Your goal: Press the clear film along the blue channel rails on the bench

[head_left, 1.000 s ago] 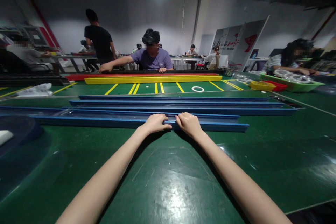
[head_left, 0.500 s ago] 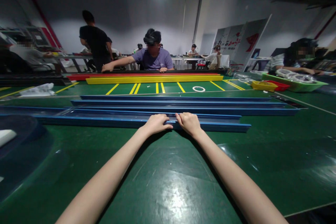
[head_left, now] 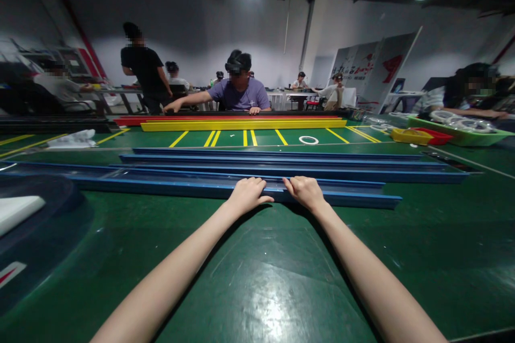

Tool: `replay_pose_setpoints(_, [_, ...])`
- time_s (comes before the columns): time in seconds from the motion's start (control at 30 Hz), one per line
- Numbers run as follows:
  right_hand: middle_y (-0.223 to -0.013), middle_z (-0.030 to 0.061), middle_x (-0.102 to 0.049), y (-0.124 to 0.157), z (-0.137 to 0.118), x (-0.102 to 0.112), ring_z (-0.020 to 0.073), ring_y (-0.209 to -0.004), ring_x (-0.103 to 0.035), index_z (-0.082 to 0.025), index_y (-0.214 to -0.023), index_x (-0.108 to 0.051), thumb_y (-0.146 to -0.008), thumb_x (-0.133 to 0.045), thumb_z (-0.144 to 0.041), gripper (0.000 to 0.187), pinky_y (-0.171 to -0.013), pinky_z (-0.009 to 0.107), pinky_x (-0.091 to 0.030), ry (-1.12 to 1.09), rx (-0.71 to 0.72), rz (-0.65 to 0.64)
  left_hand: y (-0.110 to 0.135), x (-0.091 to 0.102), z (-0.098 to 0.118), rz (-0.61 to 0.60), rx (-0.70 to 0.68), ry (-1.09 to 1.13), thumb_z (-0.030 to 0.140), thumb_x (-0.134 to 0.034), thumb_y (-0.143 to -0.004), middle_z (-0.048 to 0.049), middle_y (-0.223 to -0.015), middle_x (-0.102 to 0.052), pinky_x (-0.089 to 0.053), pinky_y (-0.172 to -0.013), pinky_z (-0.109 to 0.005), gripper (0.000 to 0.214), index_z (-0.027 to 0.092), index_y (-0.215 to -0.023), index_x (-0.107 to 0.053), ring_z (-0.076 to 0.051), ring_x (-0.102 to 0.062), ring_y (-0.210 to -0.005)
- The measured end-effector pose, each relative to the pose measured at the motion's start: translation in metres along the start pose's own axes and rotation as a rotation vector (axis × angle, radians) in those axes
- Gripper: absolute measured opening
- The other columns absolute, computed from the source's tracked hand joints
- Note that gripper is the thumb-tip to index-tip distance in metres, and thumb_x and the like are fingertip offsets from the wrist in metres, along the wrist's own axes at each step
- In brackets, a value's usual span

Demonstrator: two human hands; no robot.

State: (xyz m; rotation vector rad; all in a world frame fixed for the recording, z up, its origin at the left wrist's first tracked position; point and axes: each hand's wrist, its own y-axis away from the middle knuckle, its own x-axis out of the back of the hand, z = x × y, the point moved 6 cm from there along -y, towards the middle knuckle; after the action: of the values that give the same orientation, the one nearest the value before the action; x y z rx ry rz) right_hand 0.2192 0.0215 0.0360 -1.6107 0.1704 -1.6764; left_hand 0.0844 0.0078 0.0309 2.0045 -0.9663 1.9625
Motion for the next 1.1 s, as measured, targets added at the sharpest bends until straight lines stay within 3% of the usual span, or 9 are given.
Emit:
replay_pose_setpoints(0.4, [-0.053, 0.0067, -0.061, 0.021, 0.047, 0.004, 0.0109, -0.045, -0.051, -0.014, -0.053, -0.06, -0.088, -0.022, -0.031, 0.055, -0.048, 0.026, -0.021, 0.049, -0.079, -0.065, 0.0, 0.001, -0.001, -0.002, -0.047, 0.017, 0.055, -0.04, -0.079, -0.006, -0.092, -0.058, -0.039, -0.071, -0.027, 0.04, 0.017, -0.086, -0.052, -0.019, -0.054, -0.087])
replay_pose_setpoints(0.6, [-0.053, 0.0071, -0.06, 0.022, 0.049, 0.004, 0.0115, -0.046, -0.051, -0.015, -0.052, -0.06, -0.088, -0.021, -0.032, 0.056, -0.048, 0.026, -0.022, 0.065, -0.111, -0.095, 0.0, -0.001, -0.001, -0.033, -0.1, 0.065, 0.048, -0.04, -0.083, -0.0043, -0.091, -0.057, -0.039, -0.069, -0.025, 0.033, 0.018, -0.086, -0.054, -0.018, -0.051, -0.089])
replay_pose_setpoints(1.1, [-0.061, 0.0089, -0.065, 0.02, 0.05, 0.005, 0.0153, -0.054, -0.057, -0.015, -0.056, -0.064, -0.086, -0.024, -0.033, 0.053, -0.05, 0.025, -0.025, 0.068, -0.193, -0.161, -0.001, 0.001, -0.002, -0.041, -0.082, 0.149, 0.047, -0.04, -0.083, -0.002, -0.085, -0.059, -0.038, -0.063, -0.022, 0.034, 0.018, -0.08, -0.058, -0.015, -0.055, -0.084])
